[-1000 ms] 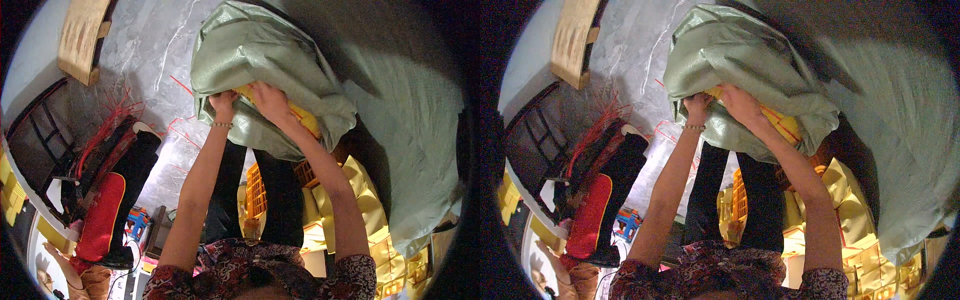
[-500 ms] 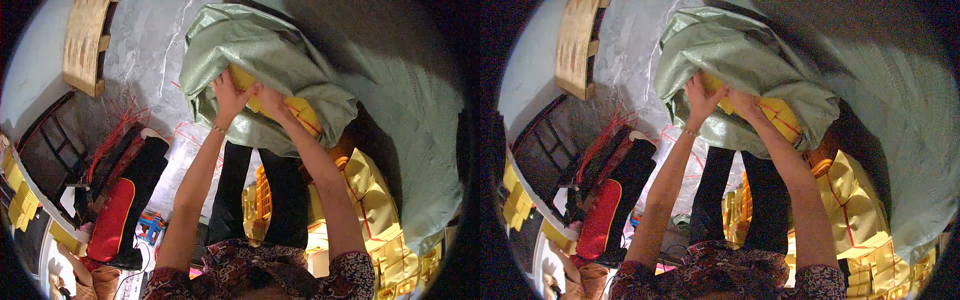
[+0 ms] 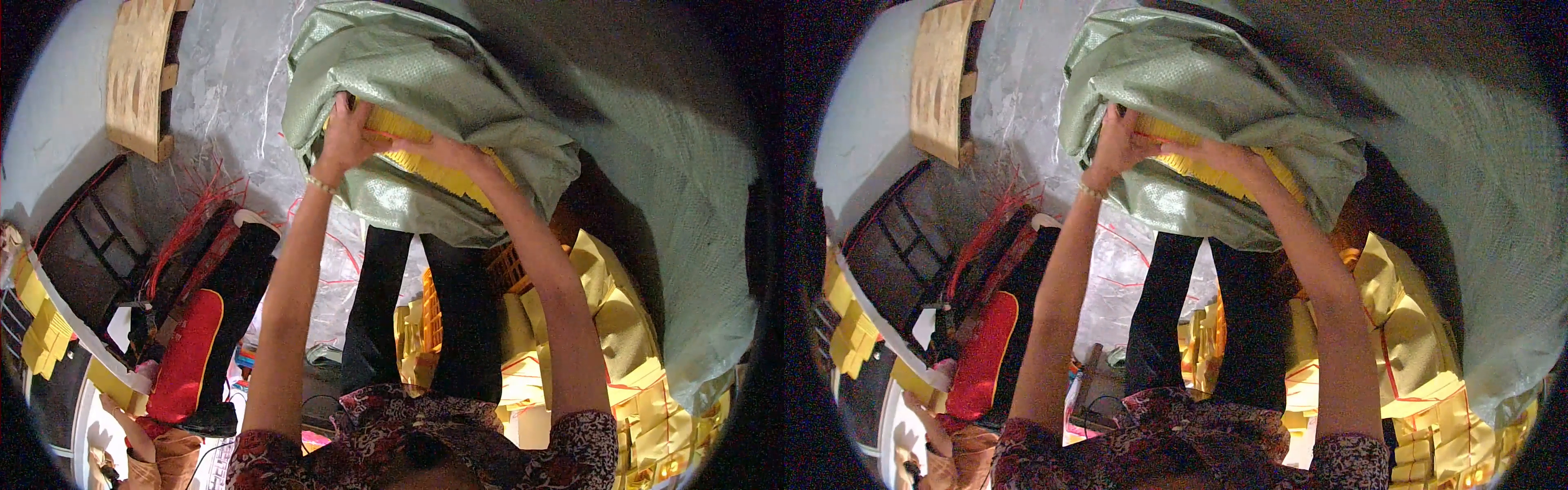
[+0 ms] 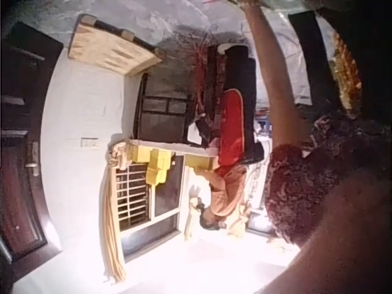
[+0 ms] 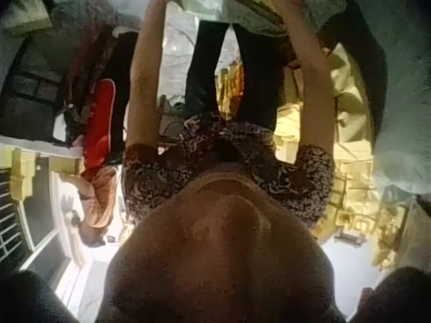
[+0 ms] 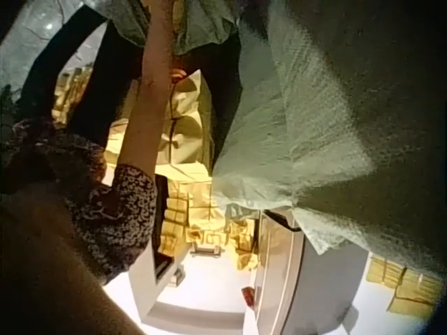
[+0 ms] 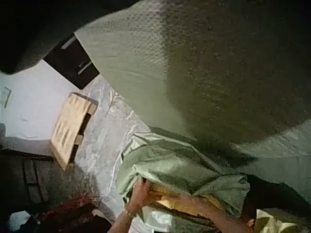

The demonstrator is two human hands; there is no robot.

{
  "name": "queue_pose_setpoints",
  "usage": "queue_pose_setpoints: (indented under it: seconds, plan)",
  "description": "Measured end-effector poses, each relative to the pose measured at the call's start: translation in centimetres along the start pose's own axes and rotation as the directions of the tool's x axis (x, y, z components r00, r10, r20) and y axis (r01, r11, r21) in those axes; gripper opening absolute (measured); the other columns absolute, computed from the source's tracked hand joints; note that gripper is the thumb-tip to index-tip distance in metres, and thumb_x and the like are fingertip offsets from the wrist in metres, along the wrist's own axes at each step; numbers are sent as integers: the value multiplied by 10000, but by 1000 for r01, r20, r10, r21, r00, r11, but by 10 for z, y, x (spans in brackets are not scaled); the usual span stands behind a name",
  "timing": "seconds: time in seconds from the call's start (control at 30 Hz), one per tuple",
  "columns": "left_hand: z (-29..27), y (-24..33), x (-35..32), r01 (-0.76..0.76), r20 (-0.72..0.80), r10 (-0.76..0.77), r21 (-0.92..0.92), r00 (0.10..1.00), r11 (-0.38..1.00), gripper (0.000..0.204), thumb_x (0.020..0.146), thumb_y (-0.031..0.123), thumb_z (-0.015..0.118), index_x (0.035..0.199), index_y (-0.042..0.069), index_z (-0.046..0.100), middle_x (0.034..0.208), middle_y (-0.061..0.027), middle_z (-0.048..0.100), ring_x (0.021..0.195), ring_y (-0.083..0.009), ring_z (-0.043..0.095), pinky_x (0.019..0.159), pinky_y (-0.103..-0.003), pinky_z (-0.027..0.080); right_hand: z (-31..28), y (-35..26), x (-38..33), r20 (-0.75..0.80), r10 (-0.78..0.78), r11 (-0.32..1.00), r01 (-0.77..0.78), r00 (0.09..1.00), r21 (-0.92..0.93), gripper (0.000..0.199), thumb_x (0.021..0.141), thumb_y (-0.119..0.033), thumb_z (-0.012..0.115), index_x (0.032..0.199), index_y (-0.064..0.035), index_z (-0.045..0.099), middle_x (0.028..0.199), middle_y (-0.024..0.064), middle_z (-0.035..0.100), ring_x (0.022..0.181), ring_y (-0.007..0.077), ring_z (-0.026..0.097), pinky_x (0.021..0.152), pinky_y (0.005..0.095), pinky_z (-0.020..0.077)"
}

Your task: Packing stacks of yellow paper into large bags.

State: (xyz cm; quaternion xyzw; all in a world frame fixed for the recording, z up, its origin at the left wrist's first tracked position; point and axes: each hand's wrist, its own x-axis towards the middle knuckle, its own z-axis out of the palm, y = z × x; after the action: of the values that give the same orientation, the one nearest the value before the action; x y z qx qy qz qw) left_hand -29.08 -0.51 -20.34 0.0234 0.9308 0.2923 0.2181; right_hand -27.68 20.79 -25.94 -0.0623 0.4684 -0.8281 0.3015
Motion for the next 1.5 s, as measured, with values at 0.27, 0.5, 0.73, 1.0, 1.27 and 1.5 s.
queue_pose_setpoints:
  seconds: [0.27, 0.5, 0.73, 1.0, 1.27, 1.5]
  plan:
    - [-4, 2, 44, -31, 80, 28, 29, 996, 999, 728, 628, 495, 762, 1194, 91, 546, 1208, -203, 516, 1139, -362, 463, 906, -405, 420, -5, -2, 5, -125, -193, 429, -30, 973, -903, 574, 791, -479, 640, 1209, -99, 540, 1237, 172, 514, 1168, 368, 442, 1013, 438, 308]
    - [21, 27, 9, -278, -57, 311, 317, 949, 907, 996, 375, 784, 685, 1125, 134, 598, 1208, -153, 515, 1099, -385, 452, 924, -496, 341, -9, 16, -3, -100, -392, 179, -31, 914, -983, 474, 853, -425, 566, 1128, -40, 570, 1142, 150, 576, 1081, 331, 515, 965, 437, 362]
    - [50, 53, 10, -152, -414, 334, 413, 847, 898, 851, 440, 664, 729, 1101, 143, 602, 1143, -144, 492, 989, -384, 425, 883, -562, 289, -24, 21, -60, -266, -120, 159, -246, 956, -956, 320, 846, -242, 539, 1123, -85, 574, 1105, 156, 591, 1039, 374, 536, 935, 486, 394]
    - [57, 61, 17, 59, -203, 42, 468, 978, 882, 665, 451, 490, 751, 998, 126, 644, 984, -120, 583, 946, -382, 434, 834, -531, 307, -31, 29, -60, 149, -189, 26, 157, 971, -987, 268, 844, -212, 552, 1084, -95, 567, 1134, 107, 541, 1005, 313, 534, 870, 442, 439]
    - [65, 28, 16, -48, -211, 132, 362, 969, 931, 779, 481, 488, 754, 1143, 126, 561, 1168, -168, 494, 1064, -430, 382, 906, -573, 275, -15, 26, -35, 162, -172, -35, 158, 972, -987, 365, 815, -361, 553, 1106, -144, 594, 1249, 60, 479, 1149, 300, 456, 958, 509, 370]
    - [69, 49, 2, -61, -209, 159, 411, 965, 910, 785, 488, 518, 752, 1139, 114, 581, 1206, -185, 444, 1145, -487, 297, 914, -644, 217, -10, 5, -55, 105, 12, -61, 106, 994, -993, 377, 836, -404, 529, 1096, -132, 559, 1172, 72, 520, 1068, 299, 518, 894, 462, 428]
